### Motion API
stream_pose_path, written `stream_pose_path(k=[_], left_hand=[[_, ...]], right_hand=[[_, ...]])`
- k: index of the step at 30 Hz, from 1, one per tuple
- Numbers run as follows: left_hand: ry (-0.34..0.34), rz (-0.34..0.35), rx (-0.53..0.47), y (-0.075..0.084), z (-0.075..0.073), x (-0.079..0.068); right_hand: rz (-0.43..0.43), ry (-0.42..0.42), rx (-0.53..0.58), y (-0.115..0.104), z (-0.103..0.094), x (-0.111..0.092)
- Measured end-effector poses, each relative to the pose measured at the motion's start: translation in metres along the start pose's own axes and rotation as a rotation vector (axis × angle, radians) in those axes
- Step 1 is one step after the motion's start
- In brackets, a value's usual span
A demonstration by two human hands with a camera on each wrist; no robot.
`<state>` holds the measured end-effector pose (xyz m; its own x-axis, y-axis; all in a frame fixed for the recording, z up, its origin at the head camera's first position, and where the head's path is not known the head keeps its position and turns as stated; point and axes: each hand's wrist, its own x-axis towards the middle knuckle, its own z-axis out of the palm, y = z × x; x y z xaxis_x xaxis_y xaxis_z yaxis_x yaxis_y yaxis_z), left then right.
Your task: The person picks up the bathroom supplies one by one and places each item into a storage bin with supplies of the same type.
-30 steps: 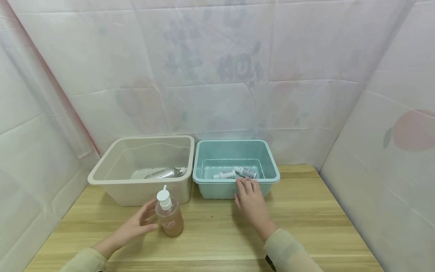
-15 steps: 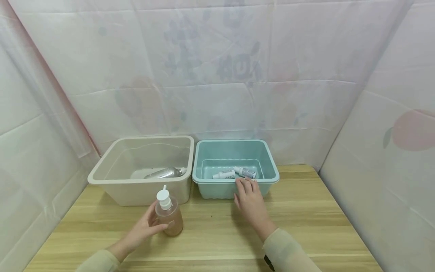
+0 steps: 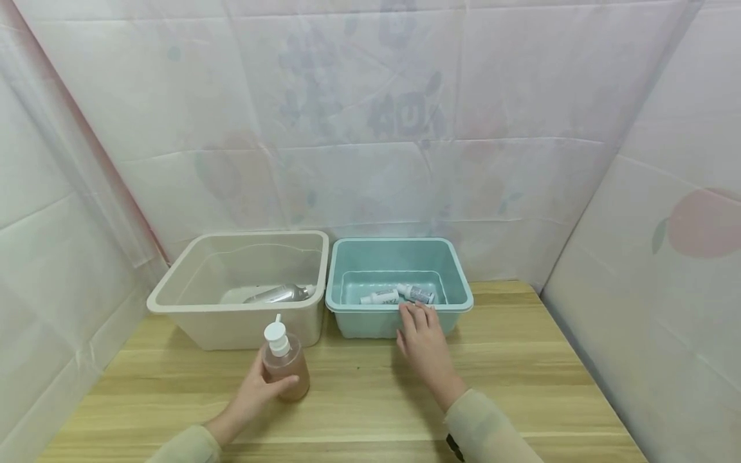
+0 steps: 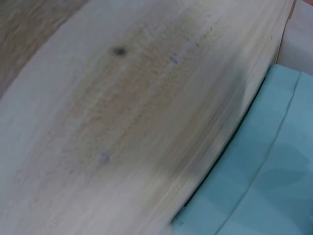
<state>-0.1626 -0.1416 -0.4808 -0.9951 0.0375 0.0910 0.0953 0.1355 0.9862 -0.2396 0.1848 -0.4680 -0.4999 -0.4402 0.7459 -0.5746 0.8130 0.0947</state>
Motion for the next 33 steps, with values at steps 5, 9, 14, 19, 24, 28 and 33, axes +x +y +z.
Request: stream_pose_path(k=[5, 9, 14, 19, 24, 28, 33], left_hand=[[0.027, 0.017, -0.001, -0.002, 0.007, 0.001], [0.025, 0.043, 0.007, -0.003, 0.009, 0.003], [0.021, 0.057, 0.01, -0.003, 0.005, 0.002], [0.02, 0.061, 0.037, 0.003, 0.0, 0.001], [0.02, 0.063, 0.078, 0.011, -0.009, -0.001], [0.035, 0.041, 0.136, 0.012, -0.019, -0.004], [0.055, 0.046, 0.277, 0.016, -0.033, -0.004]], right_hand=[[0.005, 0.008, 0.006, 0.001, 0.0, -0.001], [-0.005, 0.025, 0.005, 0.002, 0.0, -0.001], [-0.007, 0.017, 0.011, 0.002, 0.001, -0.001], [-0.009, 0.028, 0.018, 0.001, 0.001, 0.0], [0.001, 0.039, 0.021, 0.001, 0.0, 0.0], [-0.007, 0.031, 0.018, 0.0, 0.0, 0.0], [-0.005, 0.04, 0.02, -0.001, 0.0, -0.001]])
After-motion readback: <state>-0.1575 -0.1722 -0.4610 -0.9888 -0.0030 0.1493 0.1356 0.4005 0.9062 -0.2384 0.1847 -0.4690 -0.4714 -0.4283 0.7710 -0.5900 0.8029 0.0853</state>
